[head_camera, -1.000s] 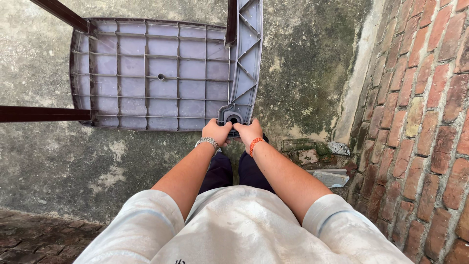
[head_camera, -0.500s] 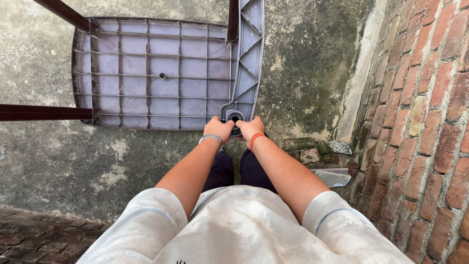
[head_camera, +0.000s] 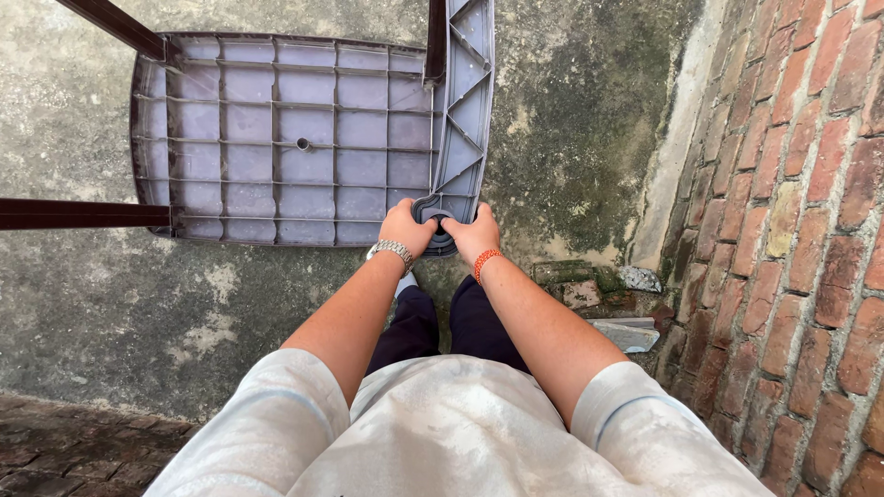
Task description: The person flips a plastic table upside down on the ground, then works the legs and the gray plastic leg frame by hand, detaching the leg assembly from the tabletop and pulling the frame components apart.
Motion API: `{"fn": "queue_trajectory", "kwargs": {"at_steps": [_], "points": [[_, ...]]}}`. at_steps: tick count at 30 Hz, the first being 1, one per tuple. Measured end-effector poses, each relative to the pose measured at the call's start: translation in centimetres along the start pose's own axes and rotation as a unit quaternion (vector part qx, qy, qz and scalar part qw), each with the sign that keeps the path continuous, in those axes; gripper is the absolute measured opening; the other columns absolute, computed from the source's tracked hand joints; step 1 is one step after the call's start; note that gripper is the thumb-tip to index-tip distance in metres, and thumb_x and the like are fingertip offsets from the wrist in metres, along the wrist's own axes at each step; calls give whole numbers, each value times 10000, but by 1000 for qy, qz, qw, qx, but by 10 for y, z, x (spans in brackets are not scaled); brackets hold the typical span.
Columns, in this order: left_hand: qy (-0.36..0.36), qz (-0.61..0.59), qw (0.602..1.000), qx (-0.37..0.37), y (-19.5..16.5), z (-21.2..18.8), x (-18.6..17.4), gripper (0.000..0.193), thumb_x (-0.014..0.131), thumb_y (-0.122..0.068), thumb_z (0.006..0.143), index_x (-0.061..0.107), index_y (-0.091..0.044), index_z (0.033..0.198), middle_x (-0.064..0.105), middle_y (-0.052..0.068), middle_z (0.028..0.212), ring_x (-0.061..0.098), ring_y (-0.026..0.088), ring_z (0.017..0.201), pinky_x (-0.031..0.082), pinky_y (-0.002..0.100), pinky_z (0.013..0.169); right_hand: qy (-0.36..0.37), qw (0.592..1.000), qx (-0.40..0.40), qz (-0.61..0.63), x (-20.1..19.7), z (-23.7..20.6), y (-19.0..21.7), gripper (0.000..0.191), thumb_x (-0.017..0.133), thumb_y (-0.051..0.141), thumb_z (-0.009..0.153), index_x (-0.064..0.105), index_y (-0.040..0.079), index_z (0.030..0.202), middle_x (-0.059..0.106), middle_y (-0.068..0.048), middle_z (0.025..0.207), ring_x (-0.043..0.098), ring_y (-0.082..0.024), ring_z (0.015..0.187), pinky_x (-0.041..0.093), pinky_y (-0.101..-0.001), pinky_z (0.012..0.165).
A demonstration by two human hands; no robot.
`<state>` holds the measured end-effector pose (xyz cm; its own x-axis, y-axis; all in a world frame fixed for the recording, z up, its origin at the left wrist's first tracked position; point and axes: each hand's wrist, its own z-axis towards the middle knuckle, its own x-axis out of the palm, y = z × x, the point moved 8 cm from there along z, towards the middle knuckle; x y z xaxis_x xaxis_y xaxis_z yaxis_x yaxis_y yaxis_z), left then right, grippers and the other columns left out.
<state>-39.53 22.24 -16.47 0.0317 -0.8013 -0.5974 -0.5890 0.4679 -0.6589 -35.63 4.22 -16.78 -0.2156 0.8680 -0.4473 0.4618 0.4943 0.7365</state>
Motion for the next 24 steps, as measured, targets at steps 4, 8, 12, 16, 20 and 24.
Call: {"fn": "queue_trajectory", "kwargs": {"at_steps": [4,8,12,16,20,24], "points": [[5,-1,1000,5,-3,4,2,479,804,-278,767,657,-28,1149,680,216,1186,645,377,1137,513,439,985,-11,999,-2,-31,2,7,-2,542,842,173,700,594,-13,1144,751,-161,1039,758,-256,938,600,-375,825],[9,7,1000,-17,0,2,3,457,807,-286,788,656,-48,1147,668,185,1215,646,362,1141,514,440,975,-18,998,9,-52,3,7,-3,595,860,178,682,584,-28,1168,732,-181,1081,745,-285,980,590,-384,856],[-7,-4,1000,-17,0,-2,2,438,807,-284,793,659,-65,1142,661,167,1222,645,354,1136,513,436,969,-32,997,3,-68,3,5,0,674,877,197,676,547,-43,1212,691,-209,1151,711,-318,1049,572,-399,891],[-25,-10,1000,5,3,-4,3,424,807,-278,794,655,-68,1129,660,160,1195,643,358,1119,513,439,960,-33,995,3,-90,3,4,-1,704,883,224,678,536,-49,1227,677,-217,1171,698,-331,1072,566,-405,909],[-36,-15,999,8,7,-6,6,423,802,-268,793,647,-65,1130,656,161,1194,640,367,1108,516,444,951,-35,996,0,-80,3,2,-3,688,874,223,680,535,-41,1217,681,-216,1166,706,-330,1064,572,-405,895],[-35,-30,999,12,8,-6,7,428,800,-261,794,643,-60,1137,656,171,1203,642,365,1110,517,436,951,-32,995,-18,-93,1,1,0,661,883,242,683,548,-35,1181,698,-212,1127,713,-329,1029,569,-404,883]]}}
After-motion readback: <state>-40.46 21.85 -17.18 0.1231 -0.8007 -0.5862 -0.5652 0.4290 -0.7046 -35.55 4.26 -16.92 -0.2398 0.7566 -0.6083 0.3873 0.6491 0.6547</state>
